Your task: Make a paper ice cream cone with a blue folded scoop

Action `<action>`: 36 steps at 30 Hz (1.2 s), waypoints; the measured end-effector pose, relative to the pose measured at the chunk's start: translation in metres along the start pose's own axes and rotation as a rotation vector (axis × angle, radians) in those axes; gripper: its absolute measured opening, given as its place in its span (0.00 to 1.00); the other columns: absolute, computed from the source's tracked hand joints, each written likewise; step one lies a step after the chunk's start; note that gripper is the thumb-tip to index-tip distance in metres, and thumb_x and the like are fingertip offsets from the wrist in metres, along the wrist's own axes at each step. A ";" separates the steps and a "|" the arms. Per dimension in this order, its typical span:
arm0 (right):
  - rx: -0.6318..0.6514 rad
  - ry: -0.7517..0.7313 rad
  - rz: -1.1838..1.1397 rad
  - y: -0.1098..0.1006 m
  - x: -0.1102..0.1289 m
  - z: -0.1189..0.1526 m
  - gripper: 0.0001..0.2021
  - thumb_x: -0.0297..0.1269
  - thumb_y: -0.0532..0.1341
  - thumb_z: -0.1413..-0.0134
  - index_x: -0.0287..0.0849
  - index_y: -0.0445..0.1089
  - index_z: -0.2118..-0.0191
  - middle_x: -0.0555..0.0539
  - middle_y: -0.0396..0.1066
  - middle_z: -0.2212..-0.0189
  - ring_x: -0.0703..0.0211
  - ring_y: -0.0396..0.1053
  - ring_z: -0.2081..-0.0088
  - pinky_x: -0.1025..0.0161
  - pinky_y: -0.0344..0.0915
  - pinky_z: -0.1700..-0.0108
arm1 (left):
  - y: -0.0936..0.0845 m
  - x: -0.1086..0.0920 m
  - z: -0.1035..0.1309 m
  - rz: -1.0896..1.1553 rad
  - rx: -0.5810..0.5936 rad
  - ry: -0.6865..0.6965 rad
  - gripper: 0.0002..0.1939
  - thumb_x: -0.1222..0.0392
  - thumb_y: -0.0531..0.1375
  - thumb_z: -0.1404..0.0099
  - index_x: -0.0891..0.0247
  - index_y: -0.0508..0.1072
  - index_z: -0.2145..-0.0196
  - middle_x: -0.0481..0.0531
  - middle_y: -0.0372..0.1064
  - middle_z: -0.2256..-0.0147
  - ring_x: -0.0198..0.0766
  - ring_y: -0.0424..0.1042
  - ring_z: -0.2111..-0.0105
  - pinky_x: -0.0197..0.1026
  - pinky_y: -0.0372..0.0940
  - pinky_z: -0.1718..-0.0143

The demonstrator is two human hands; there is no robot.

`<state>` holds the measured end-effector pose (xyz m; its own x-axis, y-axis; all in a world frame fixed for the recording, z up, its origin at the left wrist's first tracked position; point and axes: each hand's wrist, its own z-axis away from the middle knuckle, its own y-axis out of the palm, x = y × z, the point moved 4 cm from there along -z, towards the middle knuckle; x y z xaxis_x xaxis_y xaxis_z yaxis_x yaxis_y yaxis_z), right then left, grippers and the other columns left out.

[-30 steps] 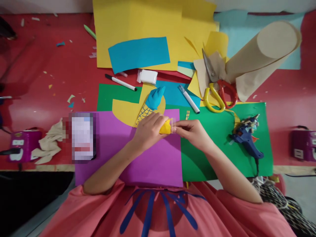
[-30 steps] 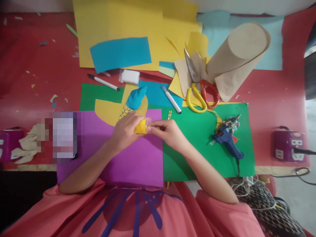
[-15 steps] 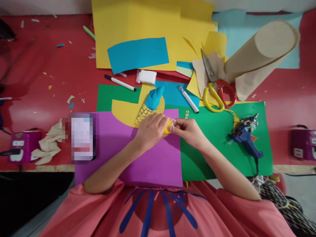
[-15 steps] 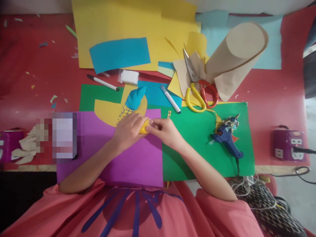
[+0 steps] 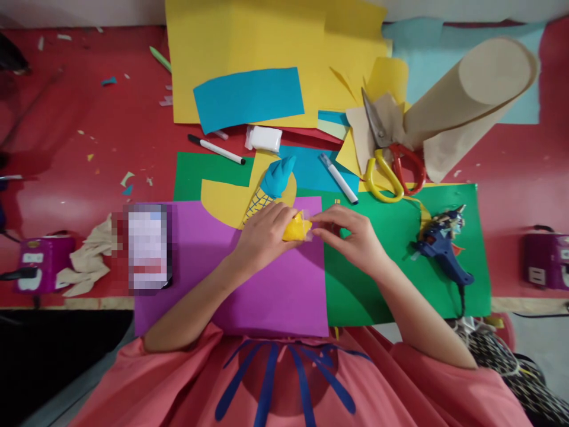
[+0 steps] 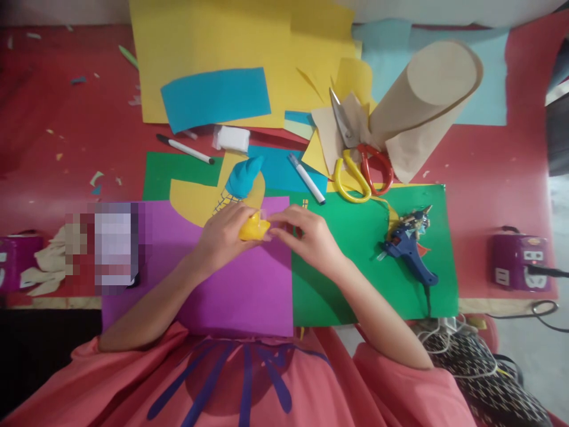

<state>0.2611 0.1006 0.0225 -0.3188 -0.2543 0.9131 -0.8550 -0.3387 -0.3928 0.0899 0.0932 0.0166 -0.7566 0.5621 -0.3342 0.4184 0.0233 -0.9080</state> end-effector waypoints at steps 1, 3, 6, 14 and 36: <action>0.011 -0.052 0.031 0.001 0.001 0.000 0.08 0.34 0.64 0.43 0.40 0.75 0.58 0.48 0.74 0.68 0.64 0.68 0.69 0.65 0.66 0.65 | 0.001 0.000 0.000 0.022 0.017 -0.007 0.14 0.48 0.59 0.34 0.62 0.66 0.60 0.52 0.70 0.66 0.42 0.70 0.62 0.41 0.62 0.63; 0.025 -0.132 0.082 0.003 0.003 0.000 0.11 0.36 0.64 0.43 0.40 0.73 0.54 0.46 0.75 0.65 0.62 0.70 0.66 0.64 0.68 0.63 | 0.001 0.000 0.000 0.062 0.040 -0.014 0.14 0.48 0.59 0.34 0.62 0.67 0.60 0.53 0.70 0.65 0.42 0.70 0.62 0.41 0.62 0.63; 0.051 -0.210 0.146 0.006 0.004 0.000 0.14 0.38 0.62 0.41 0.39 0.72 0.51 0.43 0.76 0.61 0.59 0.72 0.62 0.64 0.69 0.60 | 0.002 0.001 -0.001 0.108 0.087 -0.040 0.14 0.50 0.60 0.35 0.63 0.68 0.60 0.53 0.70 0.65 0.43 0.70 0.61 0.42 0.63 0.62; 0.093 -0.295 0.344 0.014 0.003 -0.003 0.12 0.40 0.55 0.36 0.39 0.71 0.54 0.42 0.75 0.64 0.58 0.73 0.66 0.63 0.68 0.66 | 0.010 0.001 -0.004 0.221 0.238 -0.089 0.10 0.53 0.60 0.34 0.63 0.67 0.61 0.52 0.69 0.64 0.42 0.69 0.61 0.43 0.63 0.60; 0.024 -0.261 0.141 0.017 0.005 -0.003 0.09 0.37 0.59 0.38 0.40 0.73 0.56 0.42 0.77 0.61 0.58 0.75 0.58 0.63 0.72 0.56 | 0.008 -0.001 -0.008 0.200 0.269 -0.072 0.08 0.57 0.58 0.33 0.63 0.65 0.63 0.52 0.68 0.65 0.42 0.69 0.60 0.43 0.63 0.60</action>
<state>0.2437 0.0960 0.0202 -0.3153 -0.5238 0.7913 -0.7989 -0.3036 -0.5193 0.0983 0.0990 0.0113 -0.7103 0.4734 -0.5209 0.4218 -0.3061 -0.8534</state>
